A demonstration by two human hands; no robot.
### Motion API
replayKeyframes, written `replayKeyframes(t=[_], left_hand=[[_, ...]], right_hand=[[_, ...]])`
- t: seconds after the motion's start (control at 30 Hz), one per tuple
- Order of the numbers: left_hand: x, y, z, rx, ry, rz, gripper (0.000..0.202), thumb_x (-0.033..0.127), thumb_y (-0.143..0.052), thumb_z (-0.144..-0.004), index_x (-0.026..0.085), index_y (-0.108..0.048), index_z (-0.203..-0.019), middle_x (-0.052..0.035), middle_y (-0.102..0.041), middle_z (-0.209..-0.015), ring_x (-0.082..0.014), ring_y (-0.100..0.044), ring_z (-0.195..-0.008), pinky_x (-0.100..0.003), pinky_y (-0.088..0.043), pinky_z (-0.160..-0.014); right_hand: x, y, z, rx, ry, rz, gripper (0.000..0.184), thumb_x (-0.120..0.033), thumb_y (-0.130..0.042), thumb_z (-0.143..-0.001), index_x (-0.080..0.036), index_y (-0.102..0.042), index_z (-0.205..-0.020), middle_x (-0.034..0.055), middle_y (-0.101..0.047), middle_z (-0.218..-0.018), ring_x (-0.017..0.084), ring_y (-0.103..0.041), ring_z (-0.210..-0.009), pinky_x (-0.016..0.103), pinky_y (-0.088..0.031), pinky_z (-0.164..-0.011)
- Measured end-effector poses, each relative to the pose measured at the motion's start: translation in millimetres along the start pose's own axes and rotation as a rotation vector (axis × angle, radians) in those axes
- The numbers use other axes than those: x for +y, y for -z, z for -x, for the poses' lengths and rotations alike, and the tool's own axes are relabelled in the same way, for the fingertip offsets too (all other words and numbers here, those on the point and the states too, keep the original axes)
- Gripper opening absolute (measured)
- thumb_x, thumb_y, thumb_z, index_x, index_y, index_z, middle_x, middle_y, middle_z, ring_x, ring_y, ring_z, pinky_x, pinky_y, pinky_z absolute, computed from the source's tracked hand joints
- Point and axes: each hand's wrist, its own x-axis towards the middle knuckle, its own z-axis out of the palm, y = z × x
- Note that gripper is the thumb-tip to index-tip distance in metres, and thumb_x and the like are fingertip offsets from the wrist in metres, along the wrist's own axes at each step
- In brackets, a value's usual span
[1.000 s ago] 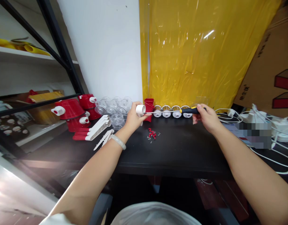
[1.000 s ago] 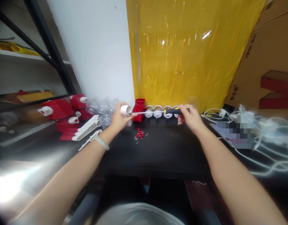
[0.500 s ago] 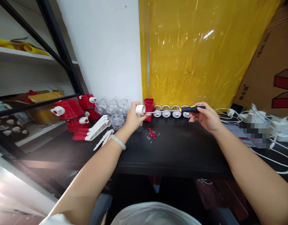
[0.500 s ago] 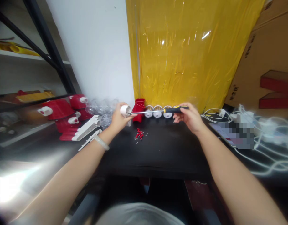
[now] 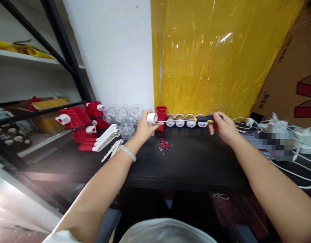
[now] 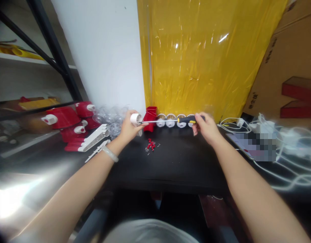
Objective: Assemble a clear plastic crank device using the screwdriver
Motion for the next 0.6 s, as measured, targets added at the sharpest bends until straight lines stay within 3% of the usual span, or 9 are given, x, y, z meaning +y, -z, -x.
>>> replayKeyframes(t=[0.2,0.4,0.6], left_hand=[[-2.6,-0.4,0.0,-0.006,-0.008,0.005,0.058,0.033,-0.085,-0.063,0.023,-0.048,-0.106,0.0022,-0.060,-0.089,-0.0129,-0.058,-0.074,-0.024,-0.043,-0.068],[-4.0,-1.0,-0.4,0.002,0.005,0.005,0.057,0.032,-0.084,-0.063,0.023,-0.048,-0.105,0.0018,-0.060,-0.089,-0.0131,-0.057,-0.074,-0.025,-0.043,-0.069],[-2.6,-0.7,-0.7,-0.023,0.002,0.034,0.057,0.034,-0.084,-0.063,0.023,-0.048,-0.104,0.0019,-0.060,-0.088,-0.0130,-0.057,-0.074,-0.025,-0.043,-0.068]], right_hand=[[2.1,1.1,-0.9,0.017,0.044,0.133,0.047,-0.066,-0.053,-0.085,-0.022,-0.049,-0.068,-0.0031,-0.050,-0.041,0.011,-0.045,-0.034,0.025,-0.040,-0.039],[-5.6,-1.9,0.5,-0.050,-0.053,-0.084,0.053,-0.075,-0.047,-0.077,-0.024,-0.059,-0.086,0.0028,-0.063,-0.057,0.022,-0.065,-0.051,0.034,-0.049,-0.047],[-12.4,-1.5,3.2,-0.085,-0.078,-0.153,0.039,-0.055,-0.060,-0.068,-0.025,-0.056,-0.093,0.0048,-0.071,-0.069,0.025,-0.070,-0.060,0.032,-0.048,-0.050]])
